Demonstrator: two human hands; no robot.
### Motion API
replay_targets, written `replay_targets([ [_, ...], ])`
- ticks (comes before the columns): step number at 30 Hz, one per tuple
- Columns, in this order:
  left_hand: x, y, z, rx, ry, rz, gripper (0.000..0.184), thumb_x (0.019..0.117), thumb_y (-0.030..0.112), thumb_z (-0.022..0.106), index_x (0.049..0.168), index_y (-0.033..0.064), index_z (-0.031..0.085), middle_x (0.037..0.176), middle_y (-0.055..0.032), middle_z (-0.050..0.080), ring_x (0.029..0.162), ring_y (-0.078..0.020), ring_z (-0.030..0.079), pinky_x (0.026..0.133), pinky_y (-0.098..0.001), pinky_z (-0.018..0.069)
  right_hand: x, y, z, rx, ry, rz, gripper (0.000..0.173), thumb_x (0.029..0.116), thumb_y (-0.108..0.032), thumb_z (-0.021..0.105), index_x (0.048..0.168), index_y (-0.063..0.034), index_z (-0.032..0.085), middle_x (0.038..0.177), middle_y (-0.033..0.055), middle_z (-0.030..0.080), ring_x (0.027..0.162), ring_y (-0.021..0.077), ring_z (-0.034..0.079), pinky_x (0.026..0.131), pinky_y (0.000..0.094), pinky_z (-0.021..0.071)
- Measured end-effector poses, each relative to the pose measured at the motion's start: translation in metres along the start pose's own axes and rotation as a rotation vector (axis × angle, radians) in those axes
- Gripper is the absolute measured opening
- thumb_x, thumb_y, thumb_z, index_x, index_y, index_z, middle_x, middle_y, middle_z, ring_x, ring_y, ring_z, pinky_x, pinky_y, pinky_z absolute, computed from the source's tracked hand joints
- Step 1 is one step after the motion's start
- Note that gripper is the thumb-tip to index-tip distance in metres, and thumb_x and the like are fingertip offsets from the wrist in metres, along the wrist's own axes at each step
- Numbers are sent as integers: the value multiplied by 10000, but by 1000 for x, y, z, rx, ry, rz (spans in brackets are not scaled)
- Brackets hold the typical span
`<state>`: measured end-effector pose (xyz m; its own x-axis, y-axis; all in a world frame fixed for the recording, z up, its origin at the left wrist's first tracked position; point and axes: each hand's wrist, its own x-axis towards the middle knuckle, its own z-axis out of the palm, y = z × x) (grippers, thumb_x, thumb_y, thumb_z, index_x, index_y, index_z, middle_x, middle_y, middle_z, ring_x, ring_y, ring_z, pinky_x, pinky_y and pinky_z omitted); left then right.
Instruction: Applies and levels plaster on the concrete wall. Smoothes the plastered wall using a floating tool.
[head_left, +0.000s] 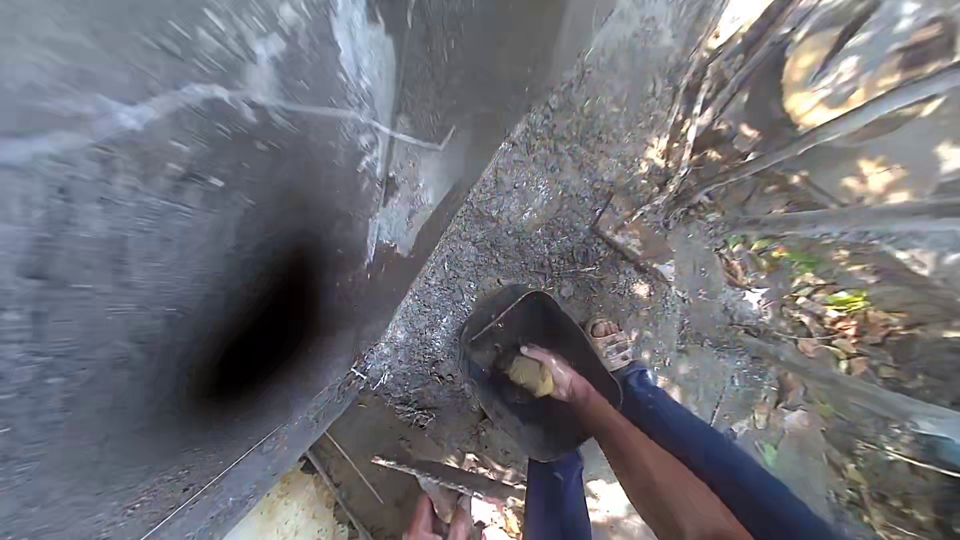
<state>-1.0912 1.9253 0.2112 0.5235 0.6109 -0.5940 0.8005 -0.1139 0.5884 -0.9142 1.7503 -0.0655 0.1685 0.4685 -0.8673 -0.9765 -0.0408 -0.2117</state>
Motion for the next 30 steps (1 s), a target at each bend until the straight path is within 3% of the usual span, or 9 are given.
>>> replay_targets([
  [4,-20,42,-25,14,-38,-12,452,893,140,740,1267,-75,604,1028,-124,754,929,-136,741,891,-362,619,-108,-145,109,-27,-170,-400,365,1029,-364,448,1167,-73,618,918,45,681,789,156,669,715,358,595],
  [9,-37,106,-59,46,-46,55,469,894,235,737,1273,-21,635,1032,-121,755,943,-169,740,902,-430,610,-169,-340,254,-207,138,-768,471,1075,-505,436,1268,-115,617,918,73,666,747,175,648,665,388,579],
  [12,-34,136,-66,30,-36,115,503,891,282,735,1300,8,632,1048,-96,760,963,-156,740,905,-432,612,-193,-391,298,-350,218,-957,458,1100,-401,385,1121,-48,676,912,121,664,812,223,652,739,453,566],
  [15,-24,163,-64,-44,-38,168,490,889,275,740,1304,36,634,1079,-58,757,991,-123,728,918,-395,612,-216,-365,275,-533,111,-952,502,1078,-545,381,1066,-124,654,776,87,625,620,212,608,545,408,537],
  [18,-8,177,-52,-90,3,191,478,885,273,728,1294,42,639,1077,-40,756,991,-108,725,908,-364,612,-198,-297,215,-664,75,-737,478,1056,-488,478,1263,-76,603,995,136,700,860,248,706,792,471,610],
  [22,22,182,-32,-50,34,105,483,896,297,733,1290,39,628,1042,-58,747,943,-126,723,872,-376,611,-141,-163,123,-820,160,-286,586,1011,-432,610,1448,-63,480,1253,229,651,1121,358,668,984,570,538],
  [26,50,182,-6,53,-1,34,498,923,339,710,1313,45,616,1086,-68,741,991,-137,716,916,-395,596,-97,-82,58,-876,173,-91,596,1009,-288,627,1533,-77,436,1467,240,540,1349,380,543,1134,565,441],
  [28,58,190,2,73,-37,3,509,944,335,701,1345,40,593,1139,-89,732,1043,-156,708,958,-409,582,-109,-79,50,-835,215,-97,524,1030,-268,575,1510,-80,482,1459,224,552,1351,364,545,1141,555,436],
  [30,61,205,14,75,-67,-18,531,962,334,689,1380,32,564,1171,-107,723,1069,-173,706,976,-416,579,-156,-104,62,-779,340,-244,380,1068,-257,476,1355,-43,601,1267,192,671,1184,321,655,1047,530,514],
])
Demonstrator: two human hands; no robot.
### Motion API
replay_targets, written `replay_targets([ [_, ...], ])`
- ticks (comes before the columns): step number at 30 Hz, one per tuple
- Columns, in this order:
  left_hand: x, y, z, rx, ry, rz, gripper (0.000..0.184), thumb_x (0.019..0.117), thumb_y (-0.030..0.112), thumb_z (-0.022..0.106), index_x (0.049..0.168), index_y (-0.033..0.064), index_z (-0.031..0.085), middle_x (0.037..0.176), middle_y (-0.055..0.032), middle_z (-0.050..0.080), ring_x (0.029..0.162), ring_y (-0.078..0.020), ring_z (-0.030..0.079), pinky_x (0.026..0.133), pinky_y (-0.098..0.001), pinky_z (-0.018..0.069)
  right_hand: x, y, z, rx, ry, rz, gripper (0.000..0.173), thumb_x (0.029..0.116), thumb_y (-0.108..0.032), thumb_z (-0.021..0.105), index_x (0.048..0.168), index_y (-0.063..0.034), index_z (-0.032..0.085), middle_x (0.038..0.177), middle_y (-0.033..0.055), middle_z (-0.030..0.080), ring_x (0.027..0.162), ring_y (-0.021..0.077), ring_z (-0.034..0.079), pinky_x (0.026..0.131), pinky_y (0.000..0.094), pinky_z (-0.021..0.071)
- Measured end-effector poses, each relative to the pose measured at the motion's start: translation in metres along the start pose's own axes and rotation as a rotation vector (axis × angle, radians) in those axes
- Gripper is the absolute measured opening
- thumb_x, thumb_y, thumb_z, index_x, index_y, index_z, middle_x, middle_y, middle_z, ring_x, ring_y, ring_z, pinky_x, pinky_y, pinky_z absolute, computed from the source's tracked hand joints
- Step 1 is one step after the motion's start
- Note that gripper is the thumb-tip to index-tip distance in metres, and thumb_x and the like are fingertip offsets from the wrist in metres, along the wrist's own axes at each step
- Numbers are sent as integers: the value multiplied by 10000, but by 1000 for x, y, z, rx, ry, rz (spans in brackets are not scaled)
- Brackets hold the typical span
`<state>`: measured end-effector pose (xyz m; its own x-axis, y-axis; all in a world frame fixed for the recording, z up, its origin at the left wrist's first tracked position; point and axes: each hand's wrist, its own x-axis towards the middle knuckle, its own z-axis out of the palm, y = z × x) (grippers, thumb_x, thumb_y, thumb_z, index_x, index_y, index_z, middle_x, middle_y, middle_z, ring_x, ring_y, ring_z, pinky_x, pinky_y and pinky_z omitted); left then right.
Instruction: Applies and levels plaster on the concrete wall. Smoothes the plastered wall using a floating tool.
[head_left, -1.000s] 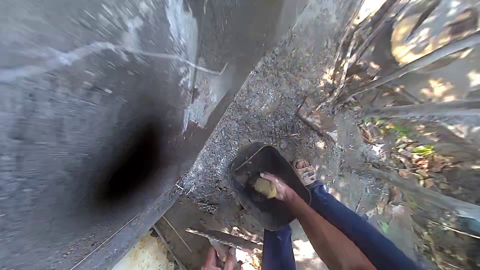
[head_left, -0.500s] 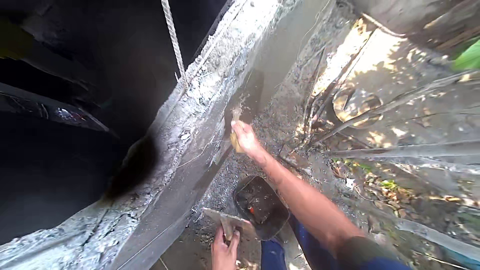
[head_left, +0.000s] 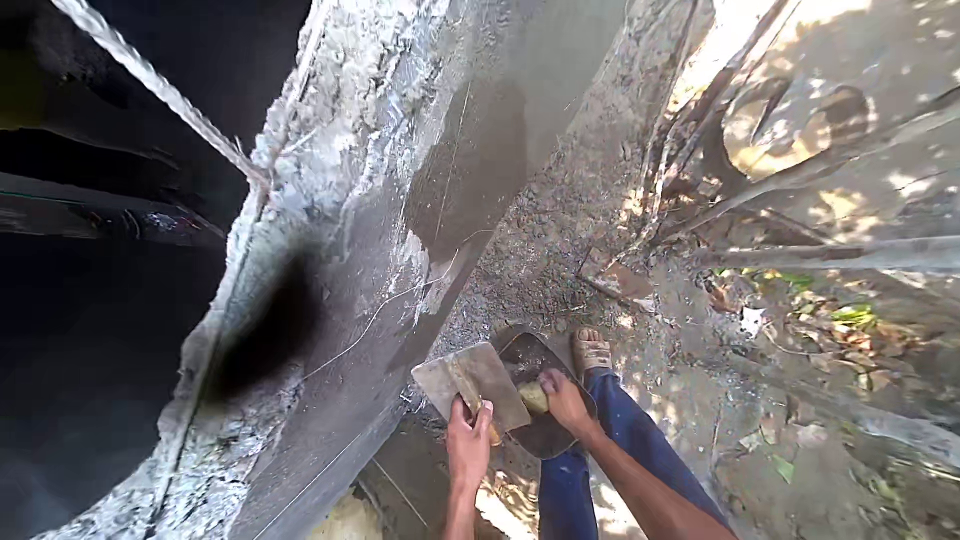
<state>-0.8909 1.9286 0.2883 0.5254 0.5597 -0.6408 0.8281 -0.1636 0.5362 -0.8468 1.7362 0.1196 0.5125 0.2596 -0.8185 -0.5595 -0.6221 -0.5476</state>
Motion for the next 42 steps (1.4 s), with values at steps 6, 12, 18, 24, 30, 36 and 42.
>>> replay_targets([
  [6,-10,117,33,42,-164,19,481,1016,352,605,1366,23,576,1158,-137,719,1072,-212,702,981,-452,568,-110,-126,-56,316,52,-395,541,1007,-378,555,1423,-33,527,1326,122,633,1201,177,631,1030,381,545],
  [12,-31,277,-44,250,-166,370,399,1042,261,580,1387,66,616,1288,-90,682,1109,-153,696,975,-364,595,-58,-227,-125,373,347,-336,489,1062,-444,483,1329,-52,600,1031,114,713,875,203,708,799,462,609],
  [18,53,316,-219,605,668,556,523,1065,340,434,1386,-71,478,1336,-267,570,1264,-303,569,1088,-436,461,33,-316,-99,957,206,-42,479,1119,-444,365,1223,-28,577,746,94,624,565,216,639,553,415,609],
  [24,100,298,-215,666,555,650,721,1078,499,211,1405,-61,527,1383,-212,601,1292,-165,576,1125,-309,424,62,-372,-61,1054,187,-59,399,1117,-359,419,1180,-7,597,673,72,608,518,193,625,507,370,596],
  [30,106,294,-219,599,479,730,745,1089,486,192,1329,-143,512,1289,-198,613,1237,-84,576,1094,-232,440,169,-392,-167,937,320,-137,545,1099,-514,373,1138,-20,598,620,70,615,494,219,642,518,435,615],
  [36,110,296,-218,540,427,755,733,1078,499,192,1309,-120,510,1279,-169,594,1237,-82,557,1102,-240,425,136,-389,-150,982,226,-137,592,1071,-617,331,1217,-82,538,664,77,599,493,237,624,492,436,603],
  [42,114,296,-221,436,402,730,688,1087,462,221,1321,-131,481,1295,-157,572,1248,-64,535,1111,-230,412,97,-416,-138,1016,251,-77,417,1118,-361,415,1101,24,576,624,66,606,481,195,624,499,381,601],
])
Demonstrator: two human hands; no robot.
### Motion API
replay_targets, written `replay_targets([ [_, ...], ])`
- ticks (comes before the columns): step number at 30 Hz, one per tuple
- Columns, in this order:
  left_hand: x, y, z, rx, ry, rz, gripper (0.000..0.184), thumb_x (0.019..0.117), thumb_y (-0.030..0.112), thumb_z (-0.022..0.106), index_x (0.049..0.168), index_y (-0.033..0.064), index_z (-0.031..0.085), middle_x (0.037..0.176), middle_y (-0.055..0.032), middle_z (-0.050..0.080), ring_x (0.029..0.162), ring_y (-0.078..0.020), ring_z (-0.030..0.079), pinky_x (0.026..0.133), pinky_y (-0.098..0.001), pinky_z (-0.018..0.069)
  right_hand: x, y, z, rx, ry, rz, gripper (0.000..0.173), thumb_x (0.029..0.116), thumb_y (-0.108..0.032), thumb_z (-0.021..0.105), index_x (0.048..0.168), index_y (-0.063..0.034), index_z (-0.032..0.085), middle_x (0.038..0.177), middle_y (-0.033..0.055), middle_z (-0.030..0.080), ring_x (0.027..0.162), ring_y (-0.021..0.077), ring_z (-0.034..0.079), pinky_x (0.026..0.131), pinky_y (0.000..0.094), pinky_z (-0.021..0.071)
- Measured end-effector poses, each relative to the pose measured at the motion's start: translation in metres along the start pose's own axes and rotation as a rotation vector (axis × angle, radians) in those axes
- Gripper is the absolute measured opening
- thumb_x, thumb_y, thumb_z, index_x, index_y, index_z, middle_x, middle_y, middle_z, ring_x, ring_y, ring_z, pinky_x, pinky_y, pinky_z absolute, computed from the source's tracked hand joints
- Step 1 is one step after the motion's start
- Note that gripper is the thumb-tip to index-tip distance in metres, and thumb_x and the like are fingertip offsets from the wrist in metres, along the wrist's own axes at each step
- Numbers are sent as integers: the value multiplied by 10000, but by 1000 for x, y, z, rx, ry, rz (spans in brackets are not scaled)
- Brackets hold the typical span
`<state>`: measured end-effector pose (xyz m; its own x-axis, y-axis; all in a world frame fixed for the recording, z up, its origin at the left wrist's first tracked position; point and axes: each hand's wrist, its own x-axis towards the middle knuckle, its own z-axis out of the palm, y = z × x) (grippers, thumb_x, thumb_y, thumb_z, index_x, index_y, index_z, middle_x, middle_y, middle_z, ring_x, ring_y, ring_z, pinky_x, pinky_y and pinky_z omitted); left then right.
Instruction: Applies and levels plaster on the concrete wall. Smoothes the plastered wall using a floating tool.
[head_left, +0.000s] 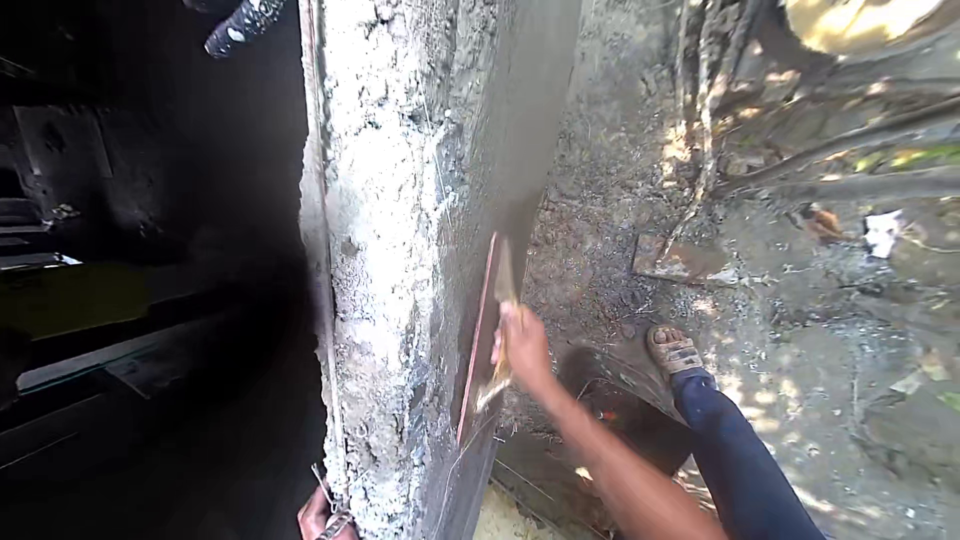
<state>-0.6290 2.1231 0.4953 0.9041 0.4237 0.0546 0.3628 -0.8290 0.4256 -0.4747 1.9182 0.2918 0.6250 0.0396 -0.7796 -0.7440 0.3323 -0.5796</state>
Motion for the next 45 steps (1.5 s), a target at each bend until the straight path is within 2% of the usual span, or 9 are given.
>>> replay_targets([
  [5,0,-3,0,38,7,-8,650,1089,411,215,1332,-128,487,1312,-149,570,1264,-68,527,1117,-230,404,135,-63,-28,-30,56,-84,596,1065,-613,382,1116,-55,586,649,74,608,486,235,632,499,445,617],
  [12,0,-2,0,61,-5,-8,717,1083,479,202,1338,-130,482,1316,-170,562,1261,-71,527,1114,-232,403,-24,40,7,18,-14,-38,378,1102,-347,448,1149,4,580,606,40,592,470,182,613,476,374,591],
  [19,-2,2,3,167,10,16,745,1074,483,166,1333,-142,479,1315,-187,575,1270,-79,537,1124,-232,398,178,-4,-52,75,-35,73,589,1071,-597,383,1146,-40,559,687,72,601,522,225,639,536,445,622],
  [31,-52,62,-4,-50,369,184,483,1000,184,549,1347,-125,418,1315,-206,555,1217,-225,560,1015,-363,482,38,22,-378,198,160,24,589,1073,-636,215,1036,-170,572,690,-24,565,563,120,573,568,345,561],
  [34,-149,99,79,-296,18,169,179,1049,331,536,1180,260,635,1113,142,667,1054,-12,629,920,-232,529,-15,35,-460,45,250,39,538,1080,-619,220,1041,-207,562,695,-53,563,580,103,587,606,354,575],
  [36,-229,84,189,-335,-427,-75,243,1042,294,565,1144,121,702,1062,-8,719,969,-100,691,872,-305,593,-28,43,-497,-43,325,18,485,1085,-590,292,1060,-205,586,711,-49,575,583,107,583,590,351,568],
  [39,-328,0,372,4,-1043,-323,553,1008,348,596,1482,76,510,1466,-185,534,1318,-317,560,1090,-476,491,-41,63,-528,-169,453,-9,500,1076,-590,345,1234,-187,597,914,-22,662,766,108,651,712,364,595],
  [41,-364,-54,463,181,-1110,-256,669,974,362,627,1529,40,439,1529,-249,454,1397,-413,461,1133,-528,419,-43,77,-539,-213,415,-29,546,1094,-552,308,1460,-188,487,1254,9,671,1105,133,663,956,420,575],
  [45,-399,-80,565,222,-1242,-311,845,896,405,722,1552,-2,378,1631,-277,272,1490,-426,328,1193,-520,358,-51,104,-541,-225,400,-61,470,1123,-453,271,1456,-185,464,1242,-15,676,1105,98,663,942,377,585],
])
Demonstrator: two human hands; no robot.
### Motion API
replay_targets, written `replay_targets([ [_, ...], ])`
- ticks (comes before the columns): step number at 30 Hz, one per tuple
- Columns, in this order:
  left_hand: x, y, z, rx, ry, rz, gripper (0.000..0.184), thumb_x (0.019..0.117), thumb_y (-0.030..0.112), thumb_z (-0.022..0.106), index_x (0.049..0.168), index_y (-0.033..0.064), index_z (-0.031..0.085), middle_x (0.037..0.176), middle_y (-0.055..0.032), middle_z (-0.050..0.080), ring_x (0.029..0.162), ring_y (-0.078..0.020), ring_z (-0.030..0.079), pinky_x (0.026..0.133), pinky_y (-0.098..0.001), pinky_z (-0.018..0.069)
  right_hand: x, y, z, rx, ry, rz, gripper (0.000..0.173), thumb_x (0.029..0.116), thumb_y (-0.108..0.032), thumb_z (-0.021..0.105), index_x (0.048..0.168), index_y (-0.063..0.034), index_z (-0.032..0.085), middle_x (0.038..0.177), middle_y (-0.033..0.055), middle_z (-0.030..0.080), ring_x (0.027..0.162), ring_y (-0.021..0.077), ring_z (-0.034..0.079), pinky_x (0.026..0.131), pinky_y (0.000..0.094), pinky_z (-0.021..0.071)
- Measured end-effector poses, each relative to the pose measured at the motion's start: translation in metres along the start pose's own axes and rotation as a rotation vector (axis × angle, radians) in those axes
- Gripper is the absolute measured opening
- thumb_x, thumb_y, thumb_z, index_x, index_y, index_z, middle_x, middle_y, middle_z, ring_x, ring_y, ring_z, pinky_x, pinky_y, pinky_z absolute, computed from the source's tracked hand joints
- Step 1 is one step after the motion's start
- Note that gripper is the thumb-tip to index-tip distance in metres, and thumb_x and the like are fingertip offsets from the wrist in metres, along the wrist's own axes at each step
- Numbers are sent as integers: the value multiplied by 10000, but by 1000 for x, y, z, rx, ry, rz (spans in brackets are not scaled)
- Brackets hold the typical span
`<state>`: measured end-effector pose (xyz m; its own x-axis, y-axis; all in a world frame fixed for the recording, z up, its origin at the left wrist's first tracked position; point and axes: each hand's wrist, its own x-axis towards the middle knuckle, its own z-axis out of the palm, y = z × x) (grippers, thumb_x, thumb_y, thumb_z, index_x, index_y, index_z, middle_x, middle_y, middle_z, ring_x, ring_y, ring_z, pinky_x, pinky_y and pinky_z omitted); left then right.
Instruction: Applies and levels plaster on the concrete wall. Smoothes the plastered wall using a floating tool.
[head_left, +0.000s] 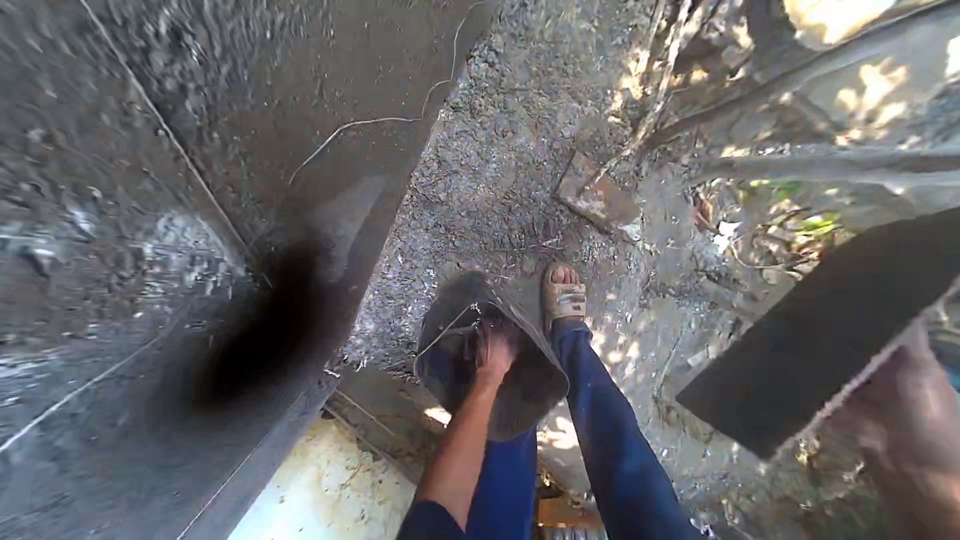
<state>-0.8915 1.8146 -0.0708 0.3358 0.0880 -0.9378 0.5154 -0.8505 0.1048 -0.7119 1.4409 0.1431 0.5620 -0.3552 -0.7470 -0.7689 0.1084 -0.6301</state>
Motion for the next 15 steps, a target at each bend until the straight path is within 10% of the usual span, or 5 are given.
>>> replay_targets([
  [3,38,15,33,-19,-73,-87,918,861,307,756,1581,-26,294,1659,-292,177,1517,-480,218,1207,-582,294,-1,15,17,44,-54,-9,437,1117,-476,279,1397,-242,518,1188,-85,710,1065,34,679,899,301,602],
  [8,31,30,42,-189,4,-164,709,919,247,687,1523,-11,419,1548,-267,422,1405,-419,455,1128,-549,427,-17,18,40,52,15,44,431,1123,-462,242,1377,-240,511,1153,-100,708,1054,26,673,919,315,593],
  [15,-104,-9,-98,-1243,-373,104,417,981,267,499,1364,154,618,1269,-114,672,1118,-262,649,933,-509,545,-57,-25,32,272,-58,125,470,1083,-572,324,1323,-255,574,1102,-51,734,993,93,710,839,383,629],
])
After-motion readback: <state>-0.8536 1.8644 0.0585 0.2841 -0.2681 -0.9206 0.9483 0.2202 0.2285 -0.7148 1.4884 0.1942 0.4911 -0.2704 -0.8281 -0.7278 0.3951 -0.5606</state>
